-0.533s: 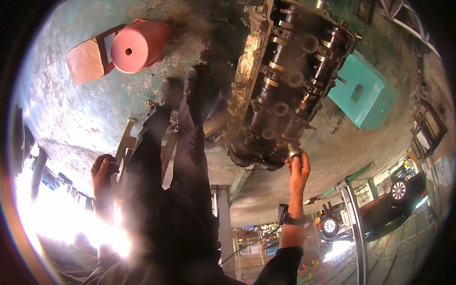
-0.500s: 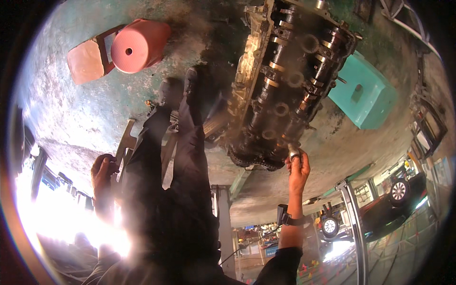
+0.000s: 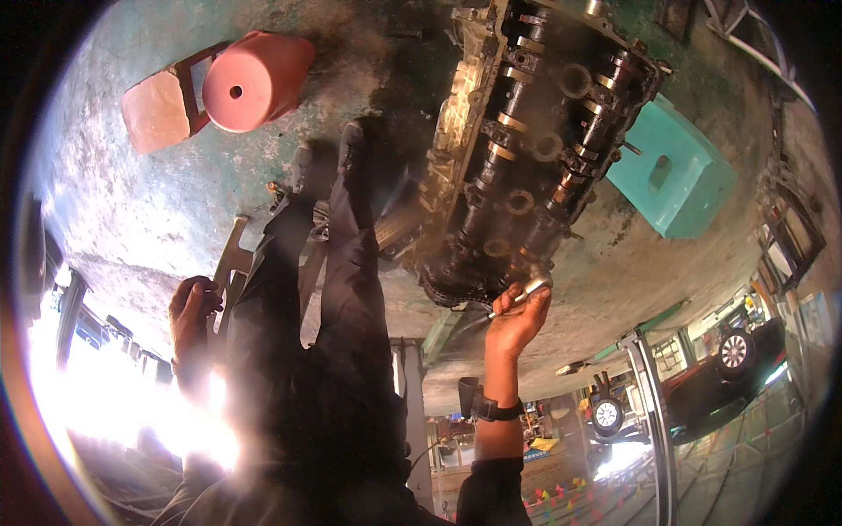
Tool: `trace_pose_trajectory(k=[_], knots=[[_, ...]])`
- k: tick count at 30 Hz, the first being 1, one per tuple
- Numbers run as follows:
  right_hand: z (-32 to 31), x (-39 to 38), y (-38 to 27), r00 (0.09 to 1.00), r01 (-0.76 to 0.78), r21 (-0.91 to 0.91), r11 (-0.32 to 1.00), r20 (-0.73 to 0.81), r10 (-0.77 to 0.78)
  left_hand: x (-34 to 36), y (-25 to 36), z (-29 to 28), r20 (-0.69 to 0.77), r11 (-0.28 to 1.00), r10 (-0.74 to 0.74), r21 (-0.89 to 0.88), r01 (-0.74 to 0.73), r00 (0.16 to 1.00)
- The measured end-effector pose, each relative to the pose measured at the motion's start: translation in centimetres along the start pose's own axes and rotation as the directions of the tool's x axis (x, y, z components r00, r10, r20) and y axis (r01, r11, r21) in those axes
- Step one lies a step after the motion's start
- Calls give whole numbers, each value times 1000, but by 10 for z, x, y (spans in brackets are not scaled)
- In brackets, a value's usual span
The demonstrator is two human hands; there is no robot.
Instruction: The person uses a socket wrench to loosen and remove bolts from a disassembled engine block. After removing the bolts, they walk to a tool tray and sit on the floor to sort through sockets and wrenches, selecting and testing different socket sizes.
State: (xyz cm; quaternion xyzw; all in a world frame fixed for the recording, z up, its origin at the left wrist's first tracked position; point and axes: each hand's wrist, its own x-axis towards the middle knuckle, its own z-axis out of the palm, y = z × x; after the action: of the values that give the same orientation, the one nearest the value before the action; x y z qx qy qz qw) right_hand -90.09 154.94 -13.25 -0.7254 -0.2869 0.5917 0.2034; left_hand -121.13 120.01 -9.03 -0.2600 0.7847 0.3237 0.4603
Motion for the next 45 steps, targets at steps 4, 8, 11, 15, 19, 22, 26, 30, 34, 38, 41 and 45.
trace_pose_trajectory(k=[4, 8, 11, 15, 19, 22, 26, 30, 34, 38, 41, 45], knots=[[-7, 1, -4, 1000, -12, -59, 998, 19, 14, 2, 0, -4, 12, 1000, 2, 12, -3, 1000], [-30, 18, -27, 985, 86, -354, 931, 171, -26, 3, -2, -9, 27, 1000, 6, 2, -6, 1000], [-42, 37, -52, 934, 252, -650, 717, 358, -3, 4, -3, -11, 23, 1000, 27, 4, -27, 999], [-41, 47, -67, 905, 338, -724, 601, 426, 4, 5, -6, -12, 18, 1000, 1, 4, -1, 1000], [-32, 28, -40, 969, 200, -575, 793, 234, -75, 6, -11, -9, 9, 998, 21, -62, -20, 1000], [-25, 18, -19, 990, 137, -415, 899, 85, -111, 3, -14, -8, -7, 995, 42, -89, -42, 999], [-24, 11, -29, 998, 54, -339, 939, 41, -43, -3, -13, -12, -51, 996, 68, -52, -71, 996], [-33, -7, -52, 980, -110, 49, 993, 170, 100, -6, -14, -12, -69, 996, 53, -72, -58, 996], [-33, -28, -53, 898, -284, 334, 899, 420, 128, -2, -14, -6, -10, 986, 44, -162, -46, 999], [-16, -47, -38, 812, -459, 474, 752, 566, 139, 3, -7, 2, 58, 978, 97, -191, -84, 994], [-1, -63, -26, 753, -548, 477, 688, 639, 157, 3, 3, 13, 105, 965, 107, -252, -78, 989], [16, -86, -10, 719, -605, 471, 642, 670, 186, 0, 16, 30, 168, 938, 96, -345, -32, 981]])
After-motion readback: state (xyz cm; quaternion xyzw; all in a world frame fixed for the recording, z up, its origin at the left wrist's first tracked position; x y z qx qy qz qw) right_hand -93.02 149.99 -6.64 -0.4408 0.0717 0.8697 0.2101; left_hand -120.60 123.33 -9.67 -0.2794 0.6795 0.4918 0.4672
